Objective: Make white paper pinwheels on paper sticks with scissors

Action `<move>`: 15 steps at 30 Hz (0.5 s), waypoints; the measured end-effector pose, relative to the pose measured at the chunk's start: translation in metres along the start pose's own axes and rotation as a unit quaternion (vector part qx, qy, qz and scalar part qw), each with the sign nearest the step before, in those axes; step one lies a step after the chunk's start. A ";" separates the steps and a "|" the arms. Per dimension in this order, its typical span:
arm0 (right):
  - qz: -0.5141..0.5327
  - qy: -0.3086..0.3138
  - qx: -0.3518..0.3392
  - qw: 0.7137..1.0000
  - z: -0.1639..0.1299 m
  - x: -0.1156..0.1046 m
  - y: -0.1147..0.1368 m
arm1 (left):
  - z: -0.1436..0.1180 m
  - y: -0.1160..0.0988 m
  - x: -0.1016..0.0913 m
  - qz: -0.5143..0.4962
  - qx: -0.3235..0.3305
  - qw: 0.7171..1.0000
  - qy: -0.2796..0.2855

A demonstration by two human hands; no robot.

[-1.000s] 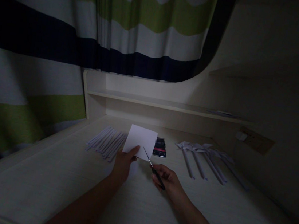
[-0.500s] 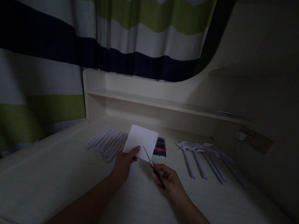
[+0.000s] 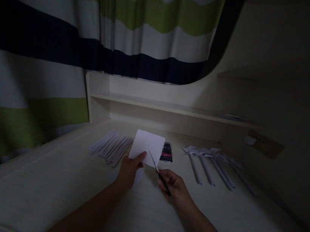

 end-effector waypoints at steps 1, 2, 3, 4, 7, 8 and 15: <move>0.000 -0.001 -0.001 1.000 0.000 -0.001 0.000 | -0.001 -0.001 0.000 -0.002 -0.003 1.000 -0.003; 0.000 -0.002 -0.001 1.000 0.001 -0.001 0.000 | -0.001 -0.002 0.001 -0.002 -0.006 1.000 -0.005; 0.001 -0.005 0.001 1.000 0.001 -0.001 -0.001 | -0.002 -0.003 0.001 0.001 -0.008 1.000 -0.006; 0.001 -0.006 0.004 1.000 0.002 -0.002 -0.001 | -0.003 -0.005 0.002 0.005 -0.009 1.000 -0.008; -0.001 -0.006 0.010 1.000 0.002 0.000 -0.001 | -0.007 -0.010 0.003 0.011 -0.015 1.000 -0.013; -0.002 -0.008 0.011 1.000 0.002 0.000 -0.001 | -0.007 -0.011 0.004 0.009 -0.017 1.000 -0.015; -0.006 -0.009 -0.005 1.000 -0.001 0.002 0.008 | -0.005 -0.006 0.003 0.011 -0.028 0.999 -0.017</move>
Point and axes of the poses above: each hand's wrist, its own z-axis towards the middle knuckle, its own x-axis out of the palm, y = z × x, the point moved 7 cm from there along z, towards the middle knuckle, and after that the axes turned 12 degrees about -y, right-handed, at the moved point
